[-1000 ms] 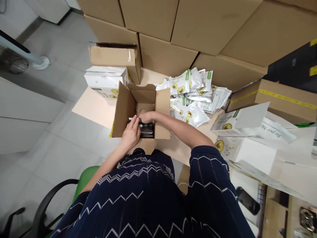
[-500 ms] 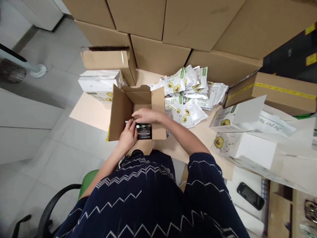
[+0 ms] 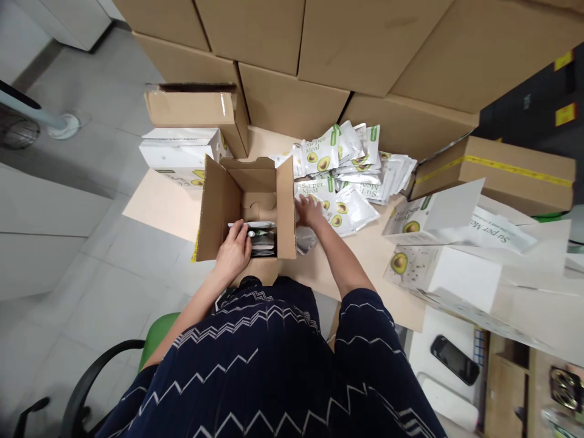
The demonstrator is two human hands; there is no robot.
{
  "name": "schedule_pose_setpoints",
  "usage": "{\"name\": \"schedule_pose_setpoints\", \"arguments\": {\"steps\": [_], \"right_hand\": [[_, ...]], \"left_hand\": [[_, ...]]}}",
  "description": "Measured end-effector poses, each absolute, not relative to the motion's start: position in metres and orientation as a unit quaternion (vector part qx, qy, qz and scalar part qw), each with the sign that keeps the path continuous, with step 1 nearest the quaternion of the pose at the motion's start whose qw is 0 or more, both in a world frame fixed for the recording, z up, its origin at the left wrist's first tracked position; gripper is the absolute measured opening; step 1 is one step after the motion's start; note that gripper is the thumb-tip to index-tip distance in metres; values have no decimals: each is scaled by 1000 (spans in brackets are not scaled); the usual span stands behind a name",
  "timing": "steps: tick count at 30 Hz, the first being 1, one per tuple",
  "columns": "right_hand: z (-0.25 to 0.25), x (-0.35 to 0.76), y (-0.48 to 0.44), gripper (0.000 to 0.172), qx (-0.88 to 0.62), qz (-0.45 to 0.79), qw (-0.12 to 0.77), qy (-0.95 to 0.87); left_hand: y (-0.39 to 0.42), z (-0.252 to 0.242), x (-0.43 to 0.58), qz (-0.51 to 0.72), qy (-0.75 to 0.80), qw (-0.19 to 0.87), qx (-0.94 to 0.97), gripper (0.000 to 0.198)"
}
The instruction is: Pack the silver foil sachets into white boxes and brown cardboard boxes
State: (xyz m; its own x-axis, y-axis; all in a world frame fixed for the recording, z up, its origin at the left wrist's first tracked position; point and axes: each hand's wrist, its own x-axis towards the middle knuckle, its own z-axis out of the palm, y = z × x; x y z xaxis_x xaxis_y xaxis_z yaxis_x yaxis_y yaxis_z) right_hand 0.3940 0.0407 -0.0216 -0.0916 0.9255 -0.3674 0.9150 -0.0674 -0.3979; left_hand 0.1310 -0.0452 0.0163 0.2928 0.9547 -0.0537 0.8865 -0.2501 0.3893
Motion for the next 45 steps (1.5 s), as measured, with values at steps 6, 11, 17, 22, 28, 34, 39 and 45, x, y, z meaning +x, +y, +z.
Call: {"name": "schedule_pose_setpoints", "arguments": {"steps": [6,11,17,22,28,34,39,45], "right_hand": [[-44,394,44,59,-697,213,-106,-676],[-53,422,57,45,-751,235,-137,-601],[-25,474,51,33,-745,304,-98,-586],[55,491,29,17,-800,174,-2,-574],[165,443,3,19,-611,186,473,-607],[169,348,31,20,-538,247,256,-764],[108,293,68,25,-515,239,2,-823],[55,276,94,34,-463,293,-100,-831]], "left_hand": [[-46,15,130,106,584,172,786,44],[-46,15,130,100,585,171,787,44],[-46,15,130,111,578,171,790,43],[-47,16,131,108,581,179,787,43],[-47,17,131,97,585,175,786,43],[-47,17,130,98,582,171,789,43],[-47,18,130,97,581,172,789,43],[-47,17,130,107,575,171,793,42]]}}
